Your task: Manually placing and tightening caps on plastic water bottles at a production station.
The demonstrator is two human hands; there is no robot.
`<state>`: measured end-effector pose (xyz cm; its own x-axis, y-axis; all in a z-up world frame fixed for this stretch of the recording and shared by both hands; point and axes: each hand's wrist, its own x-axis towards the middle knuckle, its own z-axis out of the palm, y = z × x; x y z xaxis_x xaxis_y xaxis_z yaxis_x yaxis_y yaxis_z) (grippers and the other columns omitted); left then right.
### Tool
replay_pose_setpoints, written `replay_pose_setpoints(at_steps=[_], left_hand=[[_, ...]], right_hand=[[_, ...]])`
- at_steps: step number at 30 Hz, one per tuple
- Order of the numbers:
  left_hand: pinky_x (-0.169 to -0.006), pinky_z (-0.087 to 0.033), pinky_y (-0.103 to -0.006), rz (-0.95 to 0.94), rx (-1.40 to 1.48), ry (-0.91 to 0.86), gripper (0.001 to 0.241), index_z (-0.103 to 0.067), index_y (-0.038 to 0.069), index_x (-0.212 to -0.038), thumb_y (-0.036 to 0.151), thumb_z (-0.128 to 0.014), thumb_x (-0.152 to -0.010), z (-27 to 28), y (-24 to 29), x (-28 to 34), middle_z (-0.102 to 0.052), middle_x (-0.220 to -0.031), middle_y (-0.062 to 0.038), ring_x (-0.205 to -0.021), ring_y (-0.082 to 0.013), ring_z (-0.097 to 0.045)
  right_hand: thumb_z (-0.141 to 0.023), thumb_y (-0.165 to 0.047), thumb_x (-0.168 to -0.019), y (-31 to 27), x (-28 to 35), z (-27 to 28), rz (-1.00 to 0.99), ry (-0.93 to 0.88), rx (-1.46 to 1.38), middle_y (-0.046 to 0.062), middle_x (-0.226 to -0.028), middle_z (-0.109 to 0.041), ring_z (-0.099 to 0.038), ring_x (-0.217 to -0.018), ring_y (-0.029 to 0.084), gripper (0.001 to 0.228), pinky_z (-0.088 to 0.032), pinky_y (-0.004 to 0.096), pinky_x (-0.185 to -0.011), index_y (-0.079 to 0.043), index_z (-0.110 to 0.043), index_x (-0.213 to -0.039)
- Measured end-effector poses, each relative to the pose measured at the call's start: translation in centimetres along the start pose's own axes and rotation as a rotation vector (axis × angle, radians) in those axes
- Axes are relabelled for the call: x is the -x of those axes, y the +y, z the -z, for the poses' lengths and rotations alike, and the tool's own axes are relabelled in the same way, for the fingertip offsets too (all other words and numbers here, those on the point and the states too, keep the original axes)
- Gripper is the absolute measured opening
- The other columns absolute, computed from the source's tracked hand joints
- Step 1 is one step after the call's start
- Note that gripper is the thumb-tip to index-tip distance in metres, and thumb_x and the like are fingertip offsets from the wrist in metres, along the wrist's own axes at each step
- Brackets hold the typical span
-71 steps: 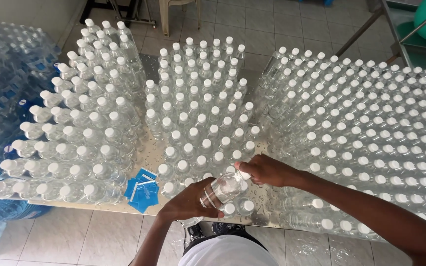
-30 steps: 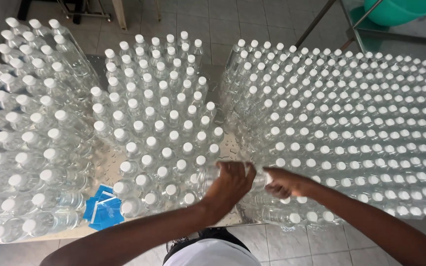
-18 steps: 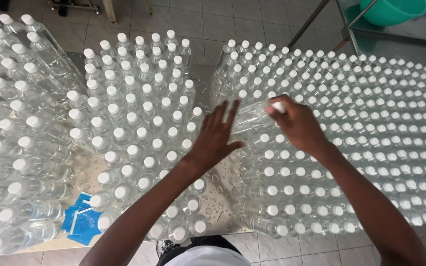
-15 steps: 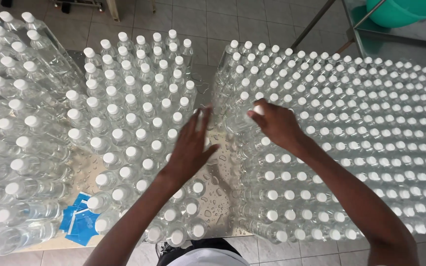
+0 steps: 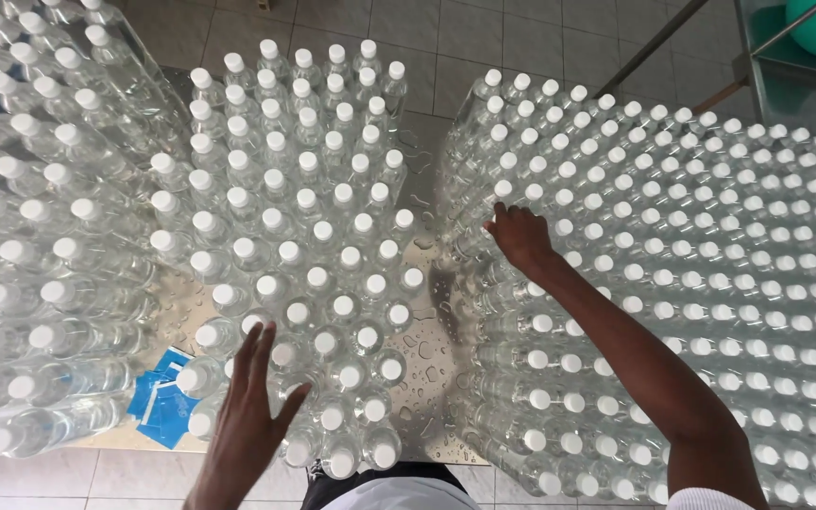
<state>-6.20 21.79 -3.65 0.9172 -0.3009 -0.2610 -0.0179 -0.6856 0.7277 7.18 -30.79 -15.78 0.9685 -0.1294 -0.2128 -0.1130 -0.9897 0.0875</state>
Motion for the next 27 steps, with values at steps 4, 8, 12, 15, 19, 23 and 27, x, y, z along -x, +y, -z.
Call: replay_pose_setpoints(at_steps=[4,8,12,15,19,23,27], left_hand=[[-0.100,-0.058,-0.0737,-0.063,0.029,0.045,0.096,-0.015,0.023,-0.171,0.039,-0.070,-0.095,-2.0,-0.3,0.5,-0.011,-0.184,-0.013,-0.157,-0.0419,-0.040],[-0.101,-0.056,-0.0744,-0.047,0.076,-0.023,0.098,-0.013,0.028,-0.172,0.035,-0.074,-0.095,-3.3,0.5,0.9,-0.006,-0.185,-0.008,-0.157,-0.0363,-0.041],[-0.117,-0.041,-0.0708,-0.195,0.004,-0.022,0.099,-0.013,0.027,-0.173,0.033,-0.078,-0.098,-3.9,0.2,1.9,-0.006,-0.184,-0.012,-0.157,-0.0395,-0.039],[-0.115,-0.049,-0.0650,-0.226,0.048,-0.028,0.093,-0.016,0.025,-0.173,0.039,-0.073,-0.101,-4.0,-0.5,2.8,-0.010,-0.184,-0.012,-0.161,-0.0354,-0.037],[-0.119,-0.044,-0.0628,-0.174,0.168,-0.056,0.088,-0.022,0.027,-0.172,0.037,-0.073,-0.101,-3.8,-0.1,2.7,-0.017,-0.184,-0.004,-0.164,-0.0343,-0.033],[-0.125,-0.032,-0.0670,-0.409,0.319,0.051,0.105,-0.026,0.017,-0.171,0.047,-0.085,-0.089,-2.9,3.9,1.2,-0.020,-0.182,-0.013,-0.169,-0.0348,-0.017],[-0.131,-0.028,-0.0629,-0.617,0.413,0.052,0.130,-0.019,0.008,-0.172,0.055,-0.092,-0.076,-1.6,8.1,-0.2,-0.023,-0.182,-0.018,-0.170,-0.0393,-0.016]], right_hand=[[-0.065,-0.031,-0.108,-7.3,1.5,5.8,0.127,0.133,0.084,0.031,-0.155,-0.057,-0.055,-0.141,0.050,0.045,-0.058,0.060,-0.104,-0.001,-0.062,-0.142],[-0.067,-0.029,-0.108,-12.9,-0.7,5.4,0.497,0.155,-0.183,0.025,-0.123,-0.065,-0.064,-0.115,0.043,0.042,-0.059,0.055,-0.078,-0.006,-0.059,-0.143],[-0.068,-0.029,-0.107,-14.1,-2.4,5.1,0.517,0.004,-0.258,0.017,-0.118,-0.070,-0.073,-0.098,0.038,0.033,-0.059,0.054,-0.068,-0.008,-0.058,-0.130],[-0.068,-0.038,-0.105,-12.1,-1.2,5.3,0.376,-0.011,-0.346,0.014,-0.107,-0.081,-0.078,-0.091,0.038,0.048,-0.057,0.054,-0.073,-0.007,-0.058,-0.140],[-0.076,-0.032,-0.099,-13.9,7.7,14.3,0.289,0.049,-0.396,0.011,-0.102,-0.082,-0.077,-0.080,0.027,0.042,-0.060,0.043,-0.066,-0.008,-0.065,-0.133],[-0.075,-0.034,-0.100,-16.4,17.7,23.7,0.460,0.241,-0.322,0.005,-0.100,-0.080,-0.073,-0.069,0.016,0.035,-0.064,0.032,-0.059,-0.009,-0.073,-0.125],[-0.085,-0.035,-0.089,-19.2,23.0,31.4,0.410,0.034,-0.645,-0.002,-0.087,-0.083,-0.063,-0.057,0.007,0.037,-0.051,0.023,-0.048,-0.013,-0.082,-0.119]])
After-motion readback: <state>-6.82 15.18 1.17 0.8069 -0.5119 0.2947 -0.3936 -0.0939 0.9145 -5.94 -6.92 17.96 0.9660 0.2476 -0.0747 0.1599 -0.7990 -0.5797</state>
